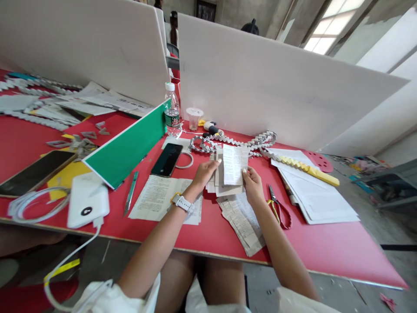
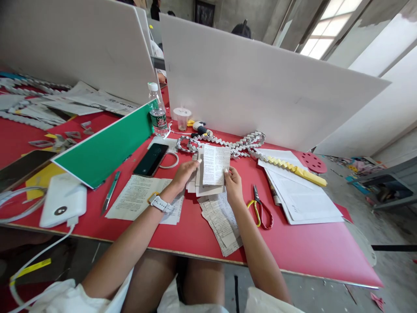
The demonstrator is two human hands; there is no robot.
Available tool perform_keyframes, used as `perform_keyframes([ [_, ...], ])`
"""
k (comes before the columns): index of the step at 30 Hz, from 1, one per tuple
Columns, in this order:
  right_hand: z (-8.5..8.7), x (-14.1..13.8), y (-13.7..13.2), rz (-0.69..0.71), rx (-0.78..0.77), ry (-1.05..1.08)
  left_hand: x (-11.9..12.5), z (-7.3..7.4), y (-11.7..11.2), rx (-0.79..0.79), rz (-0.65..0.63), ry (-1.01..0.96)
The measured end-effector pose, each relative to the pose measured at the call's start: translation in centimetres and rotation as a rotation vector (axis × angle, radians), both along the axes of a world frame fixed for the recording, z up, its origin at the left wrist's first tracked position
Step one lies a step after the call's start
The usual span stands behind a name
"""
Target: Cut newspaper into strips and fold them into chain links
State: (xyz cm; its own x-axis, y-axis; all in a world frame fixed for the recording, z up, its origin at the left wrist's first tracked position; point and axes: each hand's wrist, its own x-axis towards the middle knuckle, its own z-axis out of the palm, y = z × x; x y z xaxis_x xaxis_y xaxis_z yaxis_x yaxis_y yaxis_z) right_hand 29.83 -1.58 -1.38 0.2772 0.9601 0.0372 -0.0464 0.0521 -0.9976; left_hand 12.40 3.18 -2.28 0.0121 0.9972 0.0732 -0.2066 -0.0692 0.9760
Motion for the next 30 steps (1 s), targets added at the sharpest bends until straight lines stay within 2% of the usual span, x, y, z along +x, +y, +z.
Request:
perform_keyframes([
  [3, -0.1, -0.1, 0.0, 0.0, 0.026, -0.03, 0.0, -0.1, -0.2, 0.013, -0.101, 0.115],
  [7, 0.3, 0.1, -0.2, -0.141, 0.085, -0.074, -0.2, -0.1, -0.3, 0.02, -0.034, 0.11],
  [13, 1.8, 1.2, -0.8, -0.504, 0.266, -0.346, -0.3, -0.1, 0.1, -0.029, 0.059, 0.109],
  [16, 2.1, 1.6, -0.9, -0.559, 0.249, -0.412, -0.3, -0.1, 0.1, -0.043, 0.062, 0.098],
  [19, 2.1, 1.3, -0.9, -0.485, 0.268, -0.424, -0.3, 0.1, 0.0, -0.05, 0.058, 0.071],
  [23, 2.3, 0.4, -1.0, -0.267, 0.289, -0.39, -0.3, 0.3, -0.3, -0.044, 0.052, 0.098],
  [27, 2.0, -0.3, -1.0, -0.084, 0.174, -0.347, 0.0, 0.6, -0.6, -0.048, -0.027, 0.036],
  [30, 1.5, -0.3, -0.9, -0.066, 0.104, -0.302, 0.2, 0.9, -1.0, -0.053, -0.06, 0.018],
])
